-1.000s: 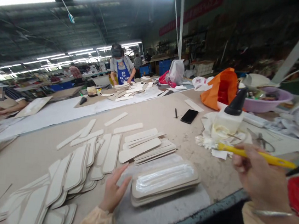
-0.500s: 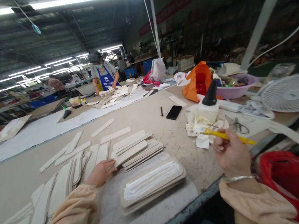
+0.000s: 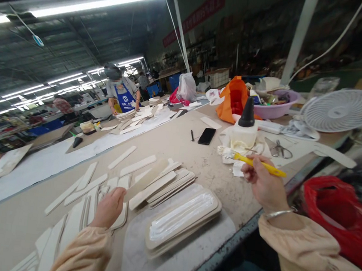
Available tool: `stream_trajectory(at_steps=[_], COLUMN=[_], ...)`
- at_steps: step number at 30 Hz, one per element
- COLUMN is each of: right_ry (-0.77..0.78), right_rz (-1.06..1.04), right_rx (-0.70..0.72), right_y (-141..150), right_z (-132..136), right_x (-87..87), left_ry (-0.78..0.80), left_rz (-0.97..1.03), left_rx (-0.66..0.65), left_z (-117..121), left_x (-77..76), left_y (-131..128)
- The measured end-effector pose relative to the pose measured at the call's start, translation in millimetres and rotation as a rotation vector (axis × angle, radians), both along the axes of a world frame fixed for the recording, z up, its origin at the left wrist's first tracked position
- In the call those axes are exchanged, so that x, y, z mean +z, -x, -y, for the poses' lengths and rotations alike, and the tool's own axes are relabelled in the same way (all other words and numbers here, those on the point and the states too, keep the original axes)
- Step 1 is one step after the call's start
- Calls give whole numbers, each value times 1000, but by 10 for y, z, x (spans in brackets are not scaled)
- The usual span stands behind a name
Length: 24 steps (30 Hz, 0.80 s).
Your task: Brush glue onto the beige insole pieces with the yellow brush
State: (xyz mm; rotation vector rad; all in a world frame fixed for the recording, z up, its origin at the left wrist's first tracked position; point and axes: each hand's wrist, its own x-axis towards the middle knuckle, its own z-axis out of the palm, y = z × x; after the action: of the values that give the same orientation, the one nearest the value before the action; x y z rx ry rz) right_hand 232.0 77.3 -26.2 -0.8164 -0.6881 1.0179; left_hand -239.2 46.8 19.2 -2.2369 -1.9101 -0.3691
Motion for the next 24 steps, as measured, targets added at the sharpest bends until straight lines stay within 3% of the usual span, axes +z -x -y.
stream_trajectory(at_steps=[4, 8, 12, 16, 20, 24], right_ry=[-17, -76, -86, -36, -13, -52], right_rz=[132, 258, 352, 387, 411, 521], right_rx=[59, 112, 169, 198, 204, 183], right_y=[156, 344, 502, 623, 661, 668], right_z=[67, 130, 165, 215, 235, 222], right_x=[-1, -2, -38, -21, -10, -76], left_ry=[-18, 120, 267, 346, 443, 566], left_rz=[45, 243, 404, 501, 585, 773], left_rx=[25, -88, -142, -116, -75, -72], left_z=[130, 282, 394, 447, 466, 512], left_x=[340, 500, 499, 473, 402, 233], left_y=[-286, -692, -1017, -1216, -1273, -1183])
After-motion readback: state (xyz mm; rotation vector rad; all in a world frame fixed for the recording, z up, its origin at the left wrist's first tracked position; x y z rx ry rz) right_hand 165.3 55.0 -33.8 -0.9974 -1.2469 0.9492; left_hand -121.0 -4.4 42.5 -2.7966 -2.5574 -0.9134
